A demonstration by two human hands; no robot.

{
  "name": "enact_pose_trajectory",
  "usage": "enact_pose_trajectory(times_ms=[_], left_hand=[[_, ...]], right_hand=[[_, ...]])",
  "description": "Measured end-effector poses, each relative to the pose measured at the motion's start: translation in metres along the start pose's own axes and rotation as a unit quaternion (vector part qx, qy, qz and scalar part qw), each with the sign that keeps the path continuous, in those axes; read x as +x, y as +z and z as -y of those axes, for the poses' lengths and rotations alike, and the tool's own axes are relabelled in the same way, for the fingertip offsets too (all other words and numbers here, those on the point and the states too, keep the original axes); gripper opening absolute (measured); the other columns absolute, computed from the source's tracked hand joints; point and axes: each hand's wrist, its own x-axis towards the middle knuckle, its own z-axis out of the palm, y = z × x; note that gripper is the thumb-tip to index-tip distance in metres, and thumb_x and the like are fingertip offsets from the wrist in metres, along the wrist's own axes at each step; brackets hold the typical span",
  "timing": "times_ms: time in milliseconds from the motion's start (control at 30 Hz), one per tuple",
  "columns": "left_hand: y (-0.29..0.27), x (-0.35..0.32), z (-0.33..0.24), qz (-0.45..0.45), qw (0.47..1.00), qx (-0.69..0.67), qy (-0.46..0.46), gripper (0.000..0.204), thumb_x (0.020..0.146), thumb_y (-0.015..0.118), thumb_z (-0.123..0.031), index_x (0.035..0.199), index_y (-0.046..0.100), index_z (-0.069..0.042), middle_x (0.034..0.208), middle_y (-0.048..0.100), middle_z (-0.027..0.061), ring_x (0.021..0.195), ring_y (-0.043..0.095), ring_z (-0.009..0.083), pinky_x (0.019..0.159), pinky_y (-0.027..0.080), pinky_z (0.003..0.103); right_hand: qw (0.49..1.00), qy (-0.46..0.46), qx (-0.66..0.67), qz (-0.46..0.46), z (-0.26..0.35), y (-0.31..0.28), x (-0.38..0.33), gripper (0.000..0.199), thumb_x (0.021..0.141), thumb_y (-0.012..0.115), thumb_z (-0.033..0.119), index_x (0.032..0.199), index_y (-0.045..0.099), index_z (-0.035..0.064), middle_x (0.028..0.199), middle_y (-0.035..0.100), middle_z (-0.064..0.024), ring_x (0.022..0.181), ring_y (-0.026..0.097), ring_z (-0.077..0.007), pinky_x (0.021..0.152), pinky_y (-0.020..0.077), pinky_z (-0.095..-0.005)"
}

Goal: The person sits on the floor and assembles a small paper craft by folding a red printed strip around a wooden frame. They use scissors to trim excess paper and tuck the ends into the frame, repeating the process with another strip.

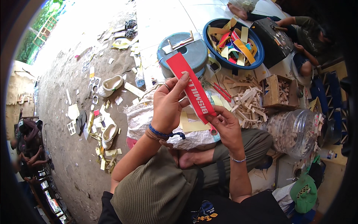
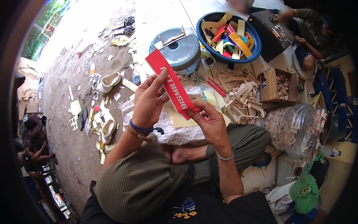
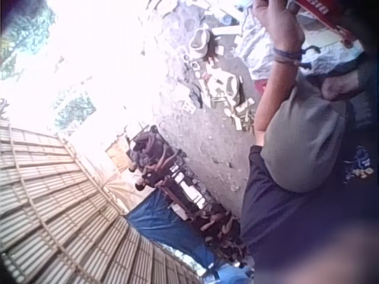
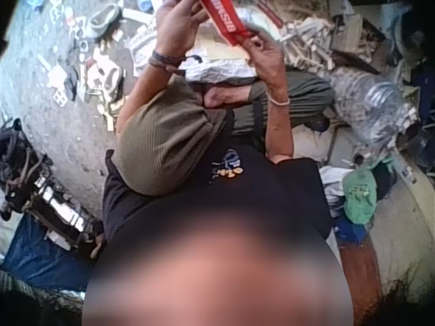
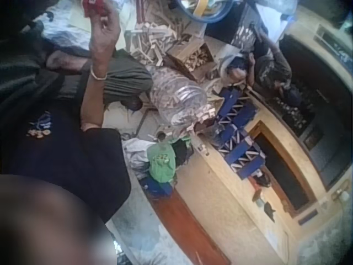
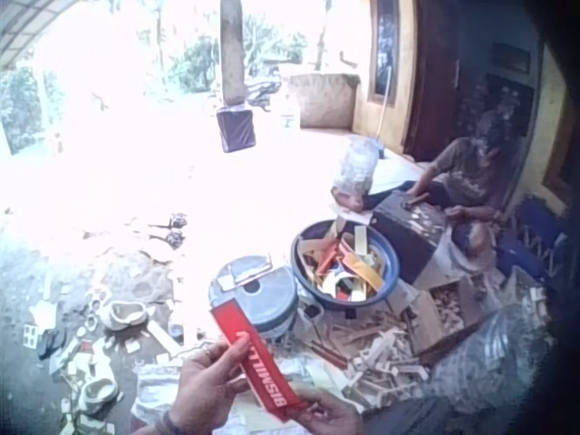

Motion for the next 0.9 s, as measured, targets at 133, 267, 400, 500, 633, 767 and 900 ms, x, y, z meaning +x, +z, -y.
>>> enact_pose_trajectory(times_ms=[133, 267, 400, 500, 633, 767, 900], left_hand=[[-0.0006, -0.0004, -0.0002, 0.007, 1.0, -0.006, -0.003, 0.03, 0.1, 0.07, -0.025, 0.12, 0.066, -0.003, 0.114, 0.074, 0.0126, 0.108, 0.073, 0.0203, 0.085, 0.063, 0.035], [-0.0002, 0.0, 0.0, 0.008, 1.0, -0.006, 0.004, 0.028, 0.1, 0.07, -0.024, 0.119, 0.067, -0.003, 0.113, 0.074, 0.0131, 0.107, 0.073, 0.0206, 0.085, 0.063, 0.035], [0.002, -0.0019, -0.0003, 0.003, 1.0, 0.0, 0.013, 0.027, 0.101, 0.07, -0.023, 0.118, 0.067, -0.003, 0.113, 0.074, 0.0133, 0.106, 0.073, 0.0204, 0.086, 0.063, 0.035], [0.0035, -0.0036, -0.0024, 0.008, 1.0, 0.011, 0.018, 0.027, 0.101, 0.07, -0.024, 0.118, 0.067, -0.004, 0.113, 0.075, 0.0131, 0.106, 0.073, 0.0199, 0.086, 0.062, 0.035], [0.0053, -0.0068, -0.0042, 0.007, 1.0, 0.018, 0.016, 0.027, 0.101, 0.069, -0.026, 0.119, 0.067, -0.005, 0.114, 0.075, 0.013, 0.105, 0.073, 0.0192, 0.087, 0.061, 0.035], [0.006, -0.0065, -0.005, 0.014, 1.0, 0.002, 0.009, 0.028, 0.102, 0.069, -0.026, 0.119, 0.067, -0.005, 0.114, 0.074, 0.0128, 0.106, 0.073, 0.0191, 0.087, 0.061, 0.035], [0.0047, -0.0065, -0.0052, 0.017, 1.0, -0.004, 0.001, 0.028, 0.102, 0.068, -0.026, 0.12, 0.067, -0.005, 0.114, 0.074, 0.0124, 0.105, 0.073, 0.0191, 0.087, 0.061, 0.036]], right_hand=[[1.0, 0.0, 0.01, -0.007, 0.0007, 0.0011, -0.0006, 0.033, 0.097, 0.073, 0.014, 0.128, 0.067, 0.0041, 0.112, 0.072, 0.0003, 0.087, 0.06, -0.005, 0.078, 0.0503, -0.0234], [1.0, 0.018, 0.015, -0.005, 0.002, 0.0006, -0.002, 0.035, 0.097, 0.074, 0.016, 0.129, 0.066, 0.0045, 0.111, 0.071, -0.0001, 0.088, 0.061, -0.0057, 0.079, 0.0505, -0.024], [1.0, 0.015, 0.027, 0.004, 0.0014, 0.0006, -0.0022, 0.038, 0.098, 0.074, 0.016, 0.132, 0.064, 0.0051, 0.112, 0.071, -0.0005, 0.089, 0.062, -0.0065, 0.081, 0.0508, -0.0246], [1.0, -0.005, 0.024, 0.005, -0.0006, 0.0015, -0.001, 0.039, 0.098, 0.073, 0.015, 0.134, 0.062, 0.0046, 0.115, 0.07, -0.0014, 0.091, 0.063, -0.007, 0.082, 0.0513, -0.0246], [0.999, 0.005, 0.037, -0.007, -0.0032, 0.0023, -0.0012, 0.041, 0.098, 0.073, 0.013, 0.135, 0.061, 0.0036, 0.116, 0.07, -0.0022, 0.093, 0.065, -0.0076, 0.083, 0.0519, -0.0246], [0.998, 0.005, 0.06, -0.002, -0.005, 0.0022, -0.0009, 0.039, 0.098, 0.072, 0.011, 0.135, 0.061, 0.0029, 0.117, 0.07, -0.0024, 0.094, 0.066, -0.0083, 0.083, 0.053, -0.0251], [0.998, -0.007, 0.064, 0.011, -0.0052, 0.0029, -0.0009, 0.036, 0.099, 0.07, 0.01, 0.134, 0.061, 0.0024, 0.116, 0.07, -0.0021, 0.095, 0.065, -0.0085, 0.082, 0.0536, -0.0254]])
